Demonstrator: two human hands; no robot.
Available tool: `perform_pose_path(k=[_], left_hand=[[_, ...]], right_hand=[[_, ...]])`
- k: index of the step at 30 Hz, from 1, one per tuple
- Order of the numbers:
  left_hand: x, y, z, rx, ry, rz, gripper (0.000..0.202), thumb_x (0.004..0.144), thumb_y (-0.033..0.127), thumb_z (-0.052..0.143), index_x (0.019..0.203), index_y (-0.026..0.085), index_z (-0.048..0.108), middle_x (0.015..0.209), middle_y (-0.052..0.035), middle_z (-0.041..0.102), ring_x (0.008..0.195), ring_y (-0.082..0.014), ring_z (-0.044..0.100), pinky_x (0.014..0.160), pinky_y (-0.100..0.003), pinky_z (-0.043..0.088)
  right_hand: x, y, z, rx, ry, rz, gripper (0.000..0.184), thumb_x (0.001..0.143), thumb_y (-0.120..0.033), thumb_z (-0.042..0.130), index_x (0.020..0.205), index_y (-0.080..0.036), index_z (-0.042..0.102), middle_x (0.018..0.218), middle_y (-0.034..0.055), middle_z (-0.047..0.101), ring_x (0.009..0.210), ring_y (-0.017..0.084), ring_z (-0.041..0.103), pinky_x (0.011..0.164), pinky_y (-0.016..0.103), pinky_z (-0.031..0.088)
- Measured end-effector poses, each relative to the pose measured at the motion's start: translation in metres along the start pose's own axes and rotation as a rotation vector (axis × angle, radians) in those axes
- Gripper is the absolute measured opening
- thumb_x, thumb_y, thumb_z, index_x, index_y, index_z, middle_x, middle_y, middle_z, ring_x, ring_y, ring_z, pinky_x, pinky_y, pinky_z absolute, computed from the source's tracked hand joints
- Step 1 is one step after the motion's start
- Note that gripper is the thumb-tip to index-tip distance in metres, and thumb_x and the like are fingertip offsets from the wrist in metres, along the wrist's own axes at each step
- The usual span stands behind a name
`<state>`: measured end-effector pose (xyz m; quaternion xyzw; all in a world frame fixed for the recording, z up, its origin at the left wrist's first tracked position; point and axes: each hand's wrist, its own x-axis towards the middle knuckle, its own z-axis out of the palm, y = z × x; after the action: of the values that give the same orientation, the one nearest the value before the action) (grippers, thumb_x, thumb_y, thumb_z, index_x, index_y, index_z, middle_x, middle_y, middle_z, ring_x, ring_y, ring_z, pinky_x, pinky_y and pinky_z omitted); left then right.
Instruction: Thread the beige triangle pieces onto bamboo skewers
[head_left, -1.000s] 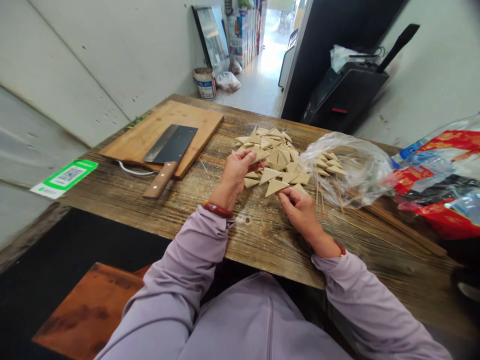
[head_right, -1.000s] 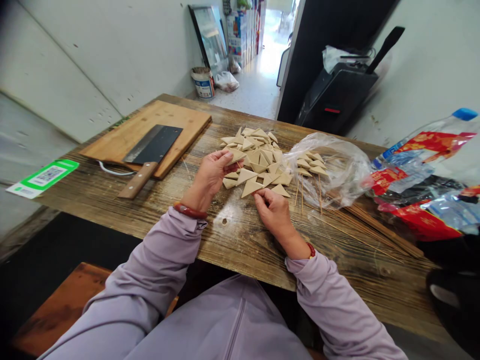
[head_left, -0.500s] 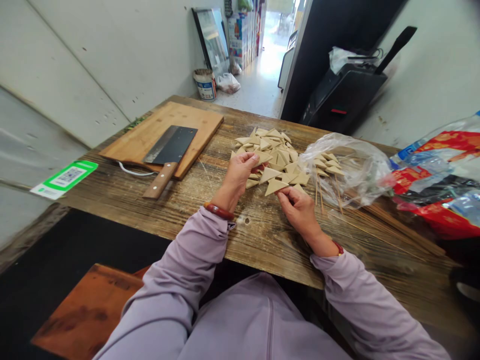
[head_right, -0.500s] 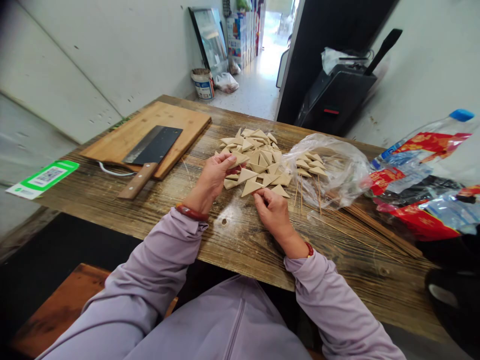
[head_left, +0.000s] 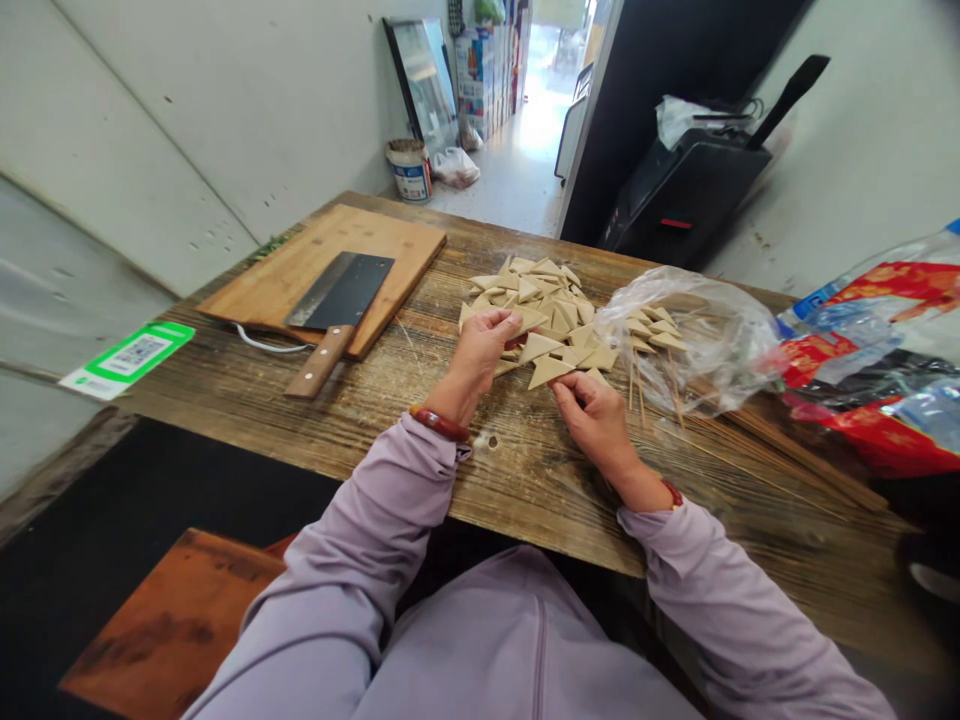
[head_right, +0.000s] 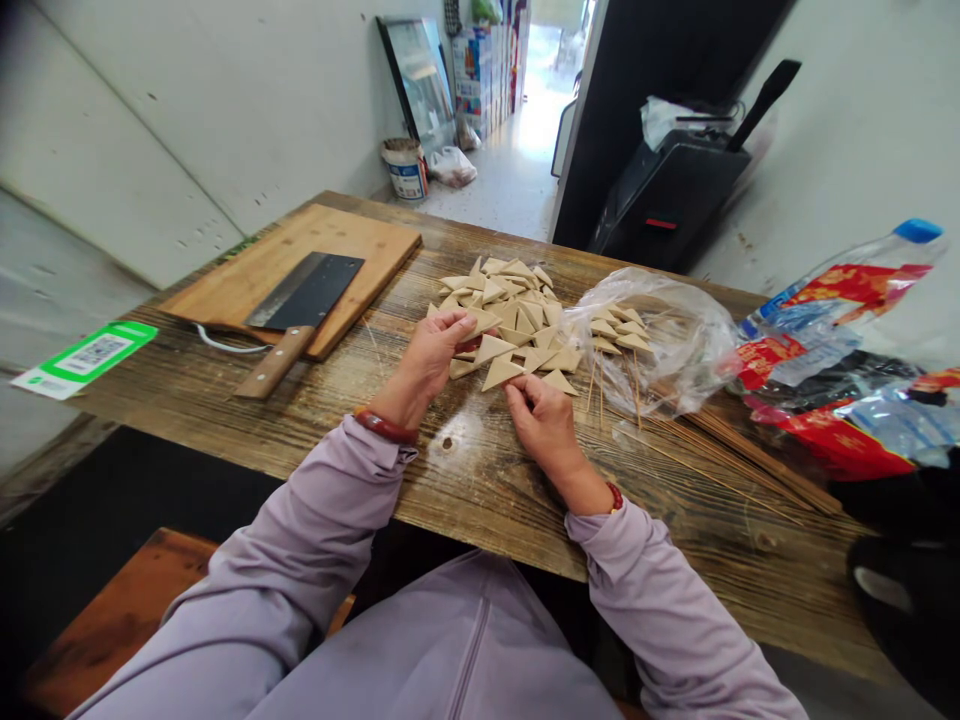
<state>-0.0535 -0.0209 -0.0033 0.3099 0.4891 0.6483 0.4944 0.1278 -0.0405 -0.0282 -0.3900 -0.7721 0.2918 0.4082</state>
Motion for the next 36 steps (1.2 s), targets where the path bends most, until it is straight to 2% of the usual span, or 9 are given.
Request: perform_pose_path(k=[9,16,20,24,30,36], left_hand=[[-0.0043,0.0026,0.0038,0.011,0.003,0.009,0.012,0.077,0.025,0.072,0.075,0.013,0.069,0.068,-0.0023,0.071,0.063,-0.0103,0.064,0.062,-0.019,0.046],[-0.0008,0.0032,0.0003,-0.113,-0.044,-0.067,0.017,0.077,0.029,0.072,0.084,0.014,0.068,0.072,-0.0026,0.072,0.061,-0.0112,0.066,0.055,-0.019,0.047],[-0.0004,0.0050,0.0000,-0.134,0.021,-0.108,0.020,0.080,0.036,0.071,0.080,0.017,0.066,0.071,-0.0010,0.070,0.058,-0.0101,0.063,0.050,-0.018,0.045],[-0.0003,0.0028,-0.0003,-0.090,0.011,-0.063,0.025,0.079,0.040,0.074,0.076,0.017,0.065,0.068,0.0005,0.066,0.056,-0.0078,0.058,0.051,-0.018,0.043],[-0.0027,-0.0006,0.0008,-0.065,-0.059,0.035,0.024,0.082,0.032,0.072,0.067,0.015,0.064,0.060,0.0020,0.060,0.052,-0.0055,0.048,0.051,-0.018,0.037],[-0.0026,0.0006,0.0039,-0.091,-0.014,0.044,0.026,0.086,0.030,0.068,0.066,0.016,0.062,0.058,0.0029,0.058,0.050,-0.0057,0.045,0.050,-0.019,0.036]], right_hand=[[0.0007,0.0002,0.0012,-0.013,0.016,0.007,0.024,0.090,-0.033,0.053,0.074,-0.021,0.066,0.066,0.0015,0.065,0.062,0.016,0.055,0.062,0.028,0.041],[0.0001,0.0025,0.0008,-0.013,0.023,0.005,0.022,0.090,-0.033,0.052,0.078,-0.021,0.067,0.067,0.0012,0.065,0.060,0.015,0.056,0.061,0.028,0.042],[-0.0003,0.0027,0.0007,-0.011,0.010,0.005,0.022,0.090,-0.034,0.052,0.079,-0.021,0.067,0.066,0.0008,0.065,0.060,0.015,0.055,0.061,0.027,0.042],[-0.0004,0.0007,0.0010,-0.011,0.002,-0.002,0.023,0.091,-0.035,0.053,0.078,-0.022,0.067,0.066,0.0009,0.065,0.060,0.015,0.055,0.060,0.027,0.043],[-0.0008,0.0024,0.0007,0.015,-0.038,-0.006,0.024,0.091,-0.038,0.055,0.082,-0.021,0.070,0.068,0.0017,0.066,0.061,0.016,0.057,0.060,0.028,0.043],[-0.0019,0.0052,0.0012,0.028,-0.055,0.005,0.023,0.091,-0.038,0.056,0.087,-0.021,0.071,0.066,0.0008,0.066,0.058,0.016,0.056,0.058,0.029,0.042]])
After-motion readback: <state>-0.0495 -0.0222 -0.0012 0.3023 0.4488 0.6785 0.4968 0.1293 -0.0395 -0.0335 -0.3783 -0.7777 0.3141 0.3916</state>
